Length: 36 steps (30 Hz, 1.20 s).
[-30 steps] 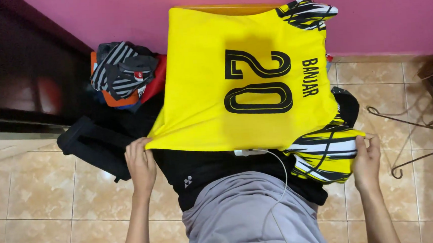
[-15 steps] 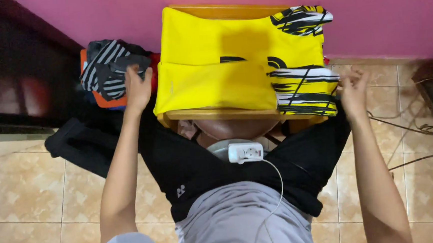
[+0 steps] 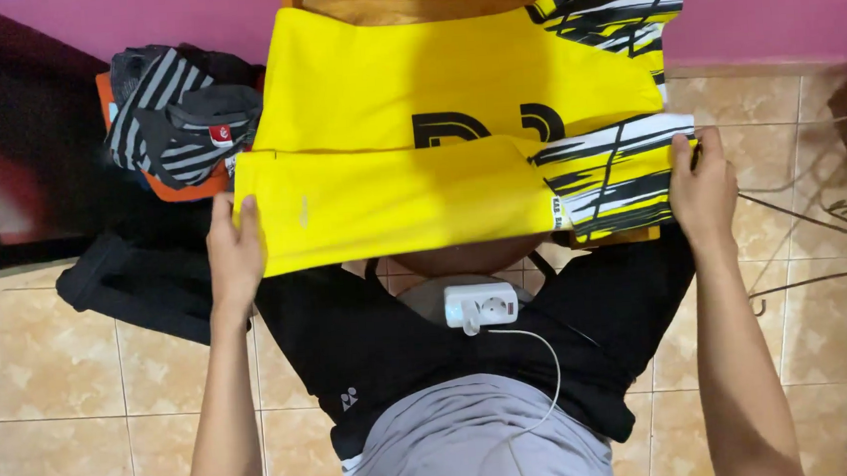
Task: The person is sitting on the floor and folding various items of clothing, including jerseys and pants, on a small wooden tray.
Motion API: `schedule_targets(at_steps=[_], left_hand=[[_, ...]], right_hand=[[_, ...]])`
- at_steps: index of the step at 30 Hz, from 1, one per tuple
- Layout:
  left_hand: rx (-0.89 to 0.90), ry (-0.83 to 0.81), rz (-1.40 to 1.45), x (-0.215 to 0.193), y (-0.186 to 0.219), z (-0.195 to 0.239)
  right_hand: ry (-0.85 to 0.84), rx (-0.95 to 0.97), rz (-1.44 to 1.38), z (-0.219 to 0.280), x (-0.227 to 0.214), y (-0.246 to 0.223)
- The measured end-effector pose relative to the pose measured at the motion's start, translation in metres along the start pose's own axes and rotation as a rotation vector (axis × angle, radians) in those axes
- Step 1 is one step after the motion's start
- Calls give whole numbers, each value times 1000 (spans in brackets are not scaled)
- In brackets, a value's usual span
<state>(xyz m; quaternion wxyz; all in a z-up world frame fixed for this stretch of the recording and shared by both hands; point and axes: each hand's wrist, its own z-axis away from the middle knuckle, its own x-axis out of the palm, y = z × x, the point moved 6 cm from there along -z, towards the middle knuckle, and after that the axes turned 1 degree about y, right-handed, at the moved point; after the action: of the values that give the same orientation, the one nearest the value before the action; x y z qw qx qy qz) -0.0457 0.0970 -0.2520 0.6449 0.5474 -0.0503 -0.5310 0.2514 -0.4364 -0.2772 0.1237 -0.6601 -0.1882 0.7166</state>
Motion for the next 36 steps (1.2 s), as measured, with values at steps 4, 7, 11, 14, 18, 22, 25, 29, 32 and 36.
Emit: schedule_targets(at_steps=[4, 7, 11, 14, 18, 22, 25, 29, 32, 36], left_hand=[[-35, 25, -165, -3, -7, 7], [275, 166, -273, -3, -7, -4], [384, 60, -108, 12, 11, -17], [490, 59, -109, 18, 17, -29], [470, 112, -53, 14, 36, -48], [548, 104, 15, 24, 53, -101], [570, 4, 159, 47, 51, -167], [524, -57, 192, 77, 31, -237], [516, 64, 14, 74, 53, -240], [676, 206, -77, 47, 85, -209]], right_hand=[[-83, -23, 196, 4, 6, 9], [-18, -175, 169, 5, 4, 5], [-64, 48, -145, -7, 10, 30], [-229, 250, -121, -13, 18, 51], [-179, 282, -102, -30, -13, 16], [-62, 26, -322, -84, -14, -55], [-90, -87, -405, -136, 11, -89], [-67, -49, -263, -203, 60, -57], [-51, -6, -299, -218, 63, -56], [-13, -167, -835, -214, 44, -59]])
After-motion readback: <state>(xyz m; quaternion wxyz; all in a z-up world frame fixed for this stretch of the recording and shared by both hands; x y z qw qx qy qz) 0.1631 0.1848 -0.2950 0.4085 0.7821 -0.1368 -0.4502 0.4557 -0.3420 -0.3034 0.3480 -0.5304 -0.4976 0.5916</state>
